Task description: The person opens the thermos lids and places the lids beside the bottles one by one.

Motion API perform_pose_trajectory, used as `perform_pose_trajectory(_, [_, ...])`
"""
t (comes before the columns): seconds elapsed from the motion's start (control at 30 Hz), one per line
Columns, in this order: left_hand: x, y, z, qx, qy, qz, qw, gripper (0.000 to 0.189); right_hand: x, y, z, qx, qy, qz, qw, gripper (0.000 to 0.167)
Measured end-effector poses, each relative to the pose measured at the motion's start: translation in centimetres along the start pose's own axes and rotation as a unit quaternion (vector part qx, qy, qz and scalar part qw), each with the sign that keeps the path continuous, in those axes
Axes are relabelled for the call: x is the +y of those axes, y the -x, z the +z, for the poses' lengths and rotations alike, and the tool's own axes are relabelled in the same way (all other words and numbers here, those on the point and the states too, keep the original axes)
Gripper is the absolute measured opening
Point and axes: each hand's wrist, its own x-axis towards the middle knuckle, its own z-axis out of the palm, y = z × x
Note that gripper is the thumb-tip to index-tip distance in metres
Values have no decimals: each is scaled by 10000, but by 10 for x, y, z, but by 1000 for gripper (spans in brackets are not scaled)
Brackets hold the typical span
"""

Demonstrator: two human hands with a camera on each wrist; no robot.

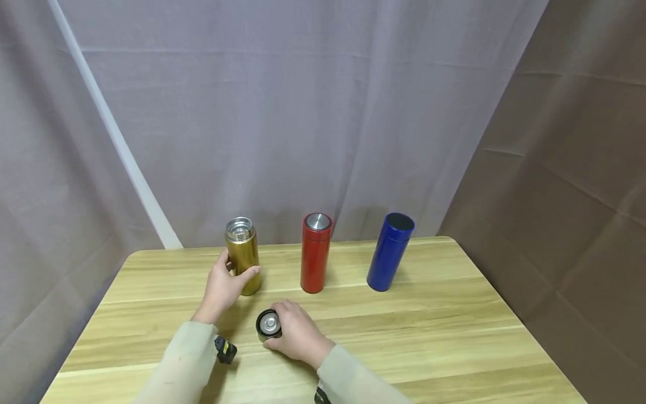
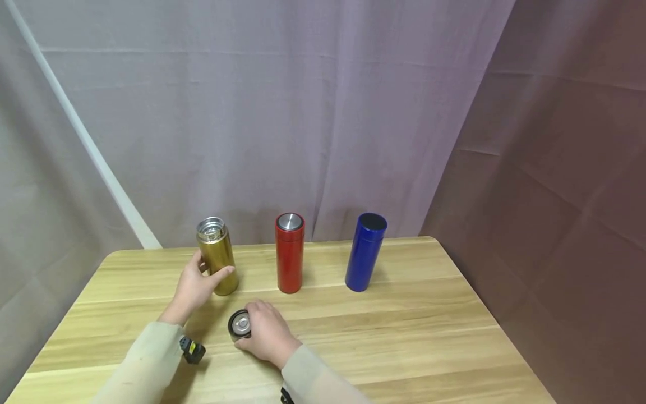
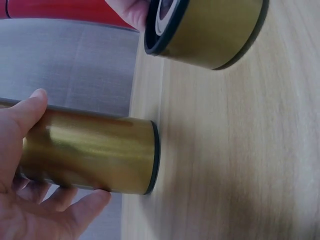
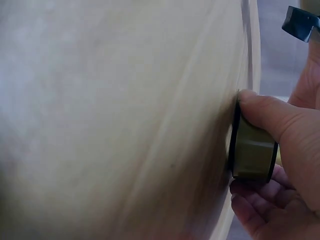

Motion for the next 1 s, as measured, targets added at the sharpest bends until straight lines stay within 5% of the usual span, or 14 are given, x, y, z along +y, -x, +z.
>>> perform_pose_trajectory(0.77, [-3, -3, -2, -130, 52, 141, 9998, 65, -7, 0, -3, 223, 258, 214, 9992, 68])
perform_pose_trajectory(1.0, [4, 22, -6, -309, -741, 138, 9967, 94, 3, 15, -13, 199, -227, 266, 9992, 95])
